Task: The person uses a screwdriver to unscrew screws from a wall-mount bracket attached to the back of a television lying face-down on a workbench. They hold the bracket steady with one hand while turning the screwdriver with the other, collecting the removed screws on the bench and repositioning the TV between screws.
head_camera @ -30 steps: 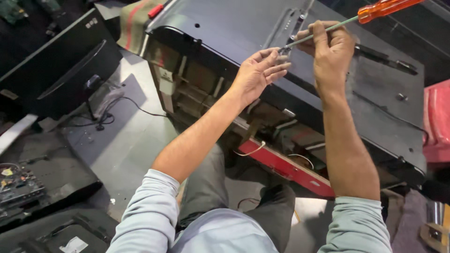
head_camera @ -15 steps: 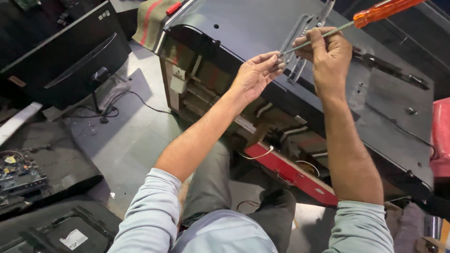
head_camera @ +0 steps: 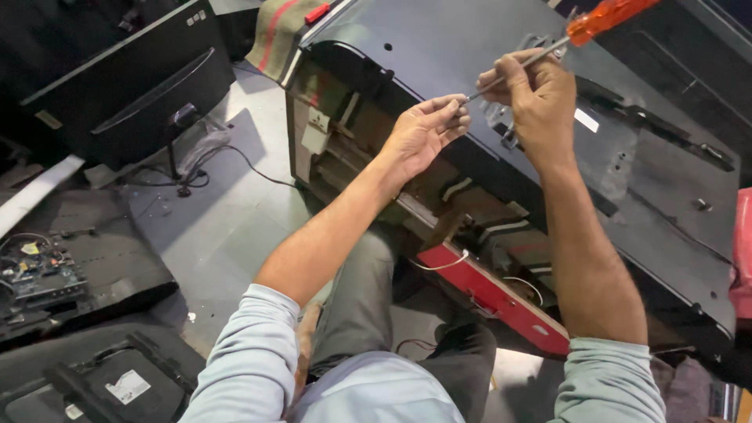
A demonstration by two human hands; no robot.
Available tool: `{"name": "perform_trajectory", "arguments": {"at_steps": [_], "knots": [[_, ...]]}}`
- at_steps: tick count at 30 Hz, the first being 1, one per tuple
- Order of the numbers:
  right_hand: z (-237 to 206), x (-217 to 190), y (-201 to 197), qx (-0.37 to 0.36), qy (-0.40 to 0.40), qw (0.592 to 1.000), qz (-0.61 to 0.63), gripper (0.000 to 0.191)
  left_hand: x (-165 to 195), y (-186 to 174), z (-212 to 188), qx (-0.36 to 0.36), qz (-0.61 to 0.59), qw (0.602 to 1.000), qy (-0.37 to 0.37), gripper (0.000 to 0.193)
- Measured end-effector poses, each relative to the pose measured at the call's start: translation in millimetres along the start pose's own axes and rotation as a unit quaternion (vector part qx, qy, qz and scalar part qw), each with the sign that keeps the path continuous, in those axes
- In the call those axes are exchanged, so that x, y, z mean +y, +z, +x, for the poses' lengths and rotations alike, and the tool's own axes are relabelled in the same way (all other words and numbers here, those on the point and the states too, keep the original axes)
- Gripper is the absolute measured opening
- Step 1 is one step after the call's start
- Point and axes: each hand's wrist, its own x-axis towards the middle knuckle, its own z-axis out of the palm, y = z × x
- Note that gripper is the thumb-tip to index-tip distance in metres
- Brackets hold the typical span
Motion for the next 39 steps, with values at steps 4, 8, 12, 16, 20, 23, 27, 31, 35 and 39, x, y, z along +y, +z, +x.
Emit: {"name": "perform_trajectory", "arguments": {"at_steps": [4, 8, 12, 16, 20, 23, 27, 31, 35, 39], "knots": [[11, -3, 23, -0.03, -0.001, 1.0, -0.007, 0.016, 21, -11, -23, 0.01, 0.02, 1.0, 0.021, 0.027], [28, -3, 53, -0.041, -0.019, 0.999, -0.003, 0.015, 50, -26, -49, 0.044, 0.056, 0.997, 0.044, 0.04], [49, 2, 79, -0.036, -0.058, 0.997, -0.031, 0.014, 74, -51, -66, 0.11, 0.079, 0.989, 0.06, 0.05], [66, 14, 101, -0.04, -0.103, 0.992, -0.065, 0.014, 82, -82, -72, 0.142, 0.081, 0.984, 0.072, 0.045], [73, 28, 119, -0.049, -0.121, 0.989, -0.074, 0.015, 84, -105, -71, 0.157, 0.074, 0.981, 0.081, 0.037], [73, 38, 130, -0.046, -0.122, 0.985, -0.111, 0.015, 87, -111, -68, 0.166, 0.061, 0.98, 0.089, 0.032], [73, 48, 142, -0.058, -0.124, 0.981, -0.137, 0.015, 88, -114, -60, 0.169, 0.058, 0.981, 0.082, 0.029], [73, 55, 150, -0.052, -0.093, 0.983, -0.148, 0.016, 88, -113, -48, 0.164, 0.07, 0.981, 0.078, 0.026], [72, 57, 151, -0.046, -0.114, 0.982, -0.143, 0.016, 86, -115, -41, 0.167, 0.064, 0.98, 0.085, 0.02], [71, 57, 152, -0.049, -0.091, 0.986, -0.131, 0.017, 87, -116, -39, 0.164, 0.064, 0.98, 0.089, 0.018]]}}
